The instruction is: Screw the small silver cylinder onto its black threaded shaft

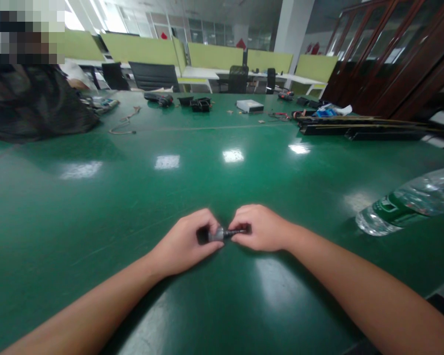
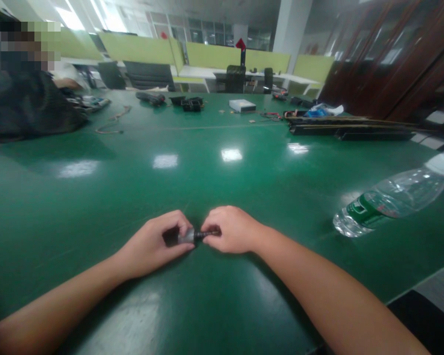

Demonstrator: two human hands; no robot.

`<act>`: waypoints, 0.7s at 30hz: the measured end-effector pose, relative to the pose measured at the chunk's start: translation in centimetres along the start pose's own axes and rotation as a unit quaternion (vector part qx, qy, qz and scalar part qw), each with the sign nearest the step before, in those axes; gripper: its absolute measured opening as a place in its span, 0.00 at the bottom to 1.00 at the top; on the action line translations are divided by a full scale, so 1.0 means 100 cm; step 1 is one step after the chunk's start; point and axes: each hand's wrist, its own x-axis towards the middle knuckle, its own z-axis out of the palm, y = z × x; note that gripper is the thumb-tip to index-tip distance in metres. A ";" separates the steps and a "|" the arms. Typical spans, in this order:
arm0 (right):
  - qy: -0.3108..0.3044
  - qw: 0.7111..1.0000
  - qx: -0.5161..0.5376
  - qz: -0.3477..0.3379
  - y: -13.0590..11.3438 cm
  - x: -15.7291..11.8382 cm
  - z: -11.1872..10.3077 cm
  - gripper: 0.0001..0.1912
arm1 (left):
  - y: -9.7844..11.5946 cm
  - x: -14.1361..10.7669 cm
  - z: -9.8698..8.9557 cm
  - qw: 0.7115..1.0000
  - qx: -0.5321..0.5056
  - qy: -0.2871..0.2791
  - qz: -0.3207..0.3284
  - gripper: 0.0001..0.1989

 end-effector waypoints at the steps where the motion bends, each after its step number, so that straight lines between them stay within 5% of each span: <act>1: 0.000 1.000 -0.002 0.001 0.000 0.000 0.000 0.06 | 0.000 0.000 0.000 1.000 0.000 -0.001 -0.001 0.09; 21: -0.012 1.000 -0.008 0.012 0.001 -0.002 -0.005 0.05 | 0.001 0.000 -0.001 1.000 -0.008 0.003 -0.008 0.09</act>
